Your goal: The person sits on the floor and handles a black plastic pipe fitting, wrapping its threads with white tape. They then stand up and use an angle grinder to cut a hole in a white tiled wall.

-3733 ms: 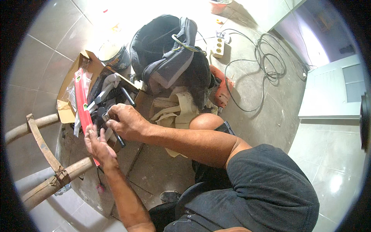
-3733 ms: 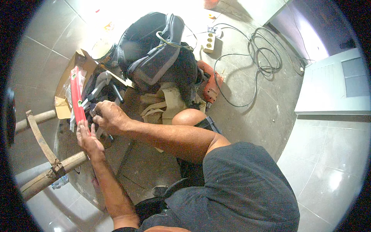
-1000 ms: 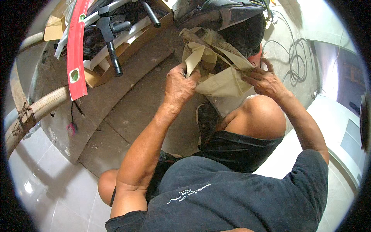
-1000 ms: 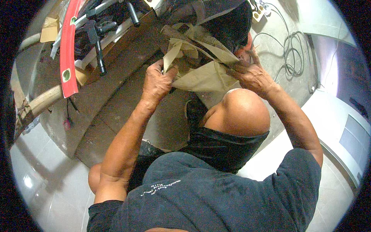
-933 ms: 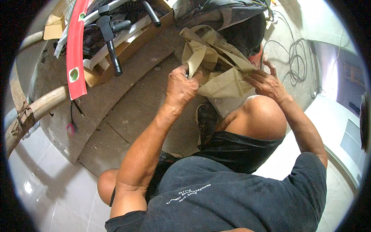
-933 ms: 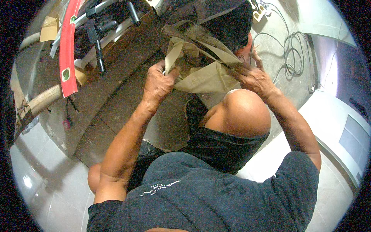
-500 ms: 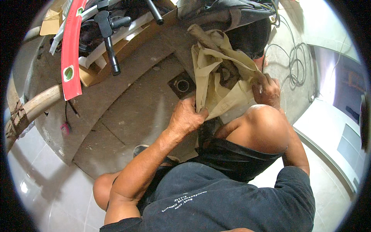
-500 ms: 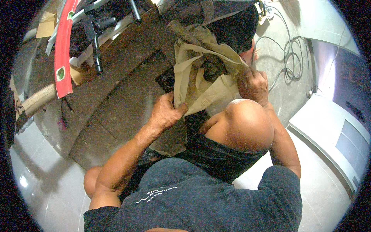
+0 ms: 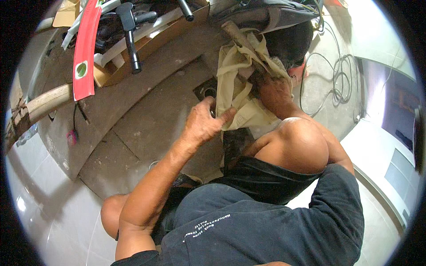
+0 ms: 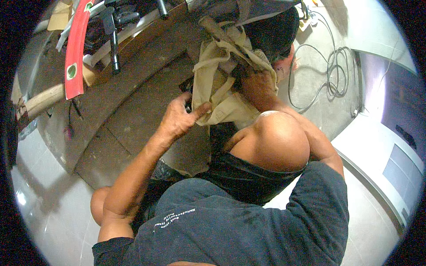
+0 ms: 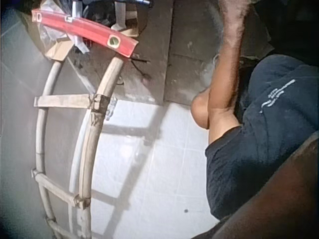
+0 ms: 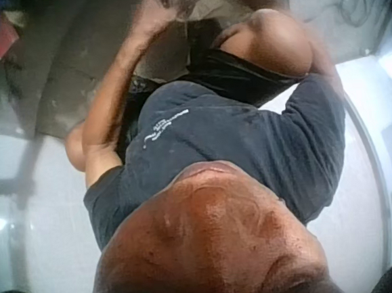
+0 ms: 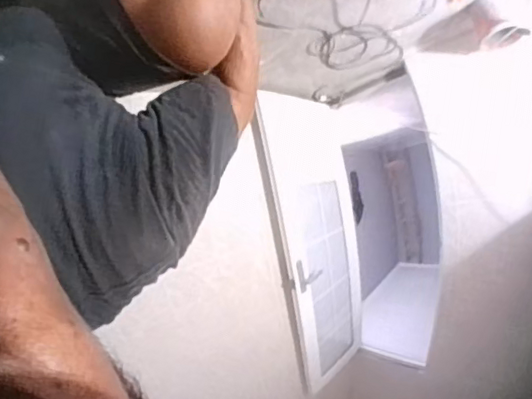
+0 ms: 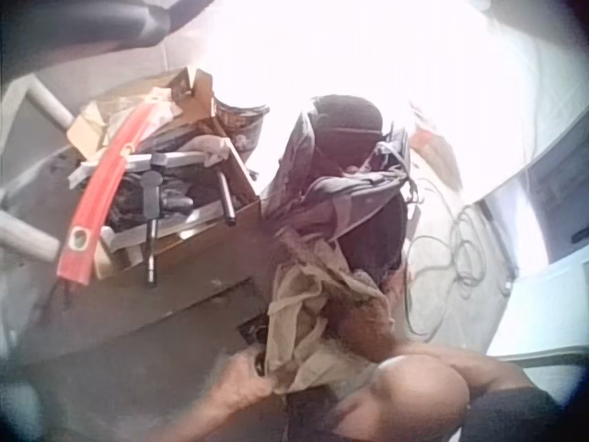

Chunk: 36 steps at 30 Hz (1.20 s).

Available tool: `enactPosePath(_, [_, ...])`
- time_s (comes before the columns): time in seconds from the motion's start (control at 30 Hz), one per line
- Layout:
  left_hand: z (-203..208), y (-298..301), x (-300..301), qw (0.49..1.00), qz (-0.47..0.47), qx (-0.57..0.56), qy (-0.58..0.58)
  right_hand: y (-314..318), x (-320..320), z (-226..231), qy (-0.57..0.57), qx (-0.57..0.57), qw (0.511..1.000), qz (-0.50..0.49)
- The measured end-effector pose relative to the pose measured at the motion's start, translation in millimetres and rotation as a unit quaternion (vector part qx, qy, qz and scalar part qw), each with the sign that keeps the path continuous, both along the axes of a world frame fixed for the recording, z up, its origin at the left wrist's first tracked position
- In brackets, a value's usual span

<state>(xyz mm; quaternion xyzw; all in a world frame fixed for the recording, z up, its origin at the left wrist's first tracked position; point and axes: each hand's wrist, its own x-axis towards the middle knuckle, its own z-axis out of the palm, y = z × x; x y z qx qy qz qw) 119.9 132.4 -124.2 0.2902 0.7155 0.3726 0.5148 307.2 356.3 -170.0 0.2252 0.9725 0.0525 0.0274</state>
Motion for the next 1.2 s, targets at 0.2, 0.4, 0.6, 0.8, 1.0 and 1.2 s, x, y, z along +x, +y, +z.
enactPosePath(0.2, [9.9,-6.5,-26.2,0.999,0.027,-0.021,0.032,-2.6,18.2,18.6,0.016,-0.007,1.0,-0.016])
enactPosePath(0.4, [14.7,5.7,-9.2,1.0,0.001,-0.003,0.015,17.5,20.6,35.9,0.105,-0.066,0.986,-0.11])
enactPosePath(0.6, [4.2,1.2,2.7,0.999,0.007,0.041,0.007,47.5,34.7,31.3,0.011,0.096,0.987,-0.131])
enactPosePath(0.8, [2.8,-7.5,-3.1,0.999,0.031,0.042,0.002,37.5,26.0,6.4,0.009,0.169,0.984,0.046])
enactPosePath(1.0, [-0.7,-11.1,-8.6,0.998,0.046,-0.004,0.031,11.1,32.8,8.8,0.043,0.025,0.994,0.096])
enactPosePath(1.2, [-60.5,35.9,19.1,0.995,-0.001,0.012,0.102,-29.5,7.8,3.0,-0.039,0.016,0.994,-0.102])
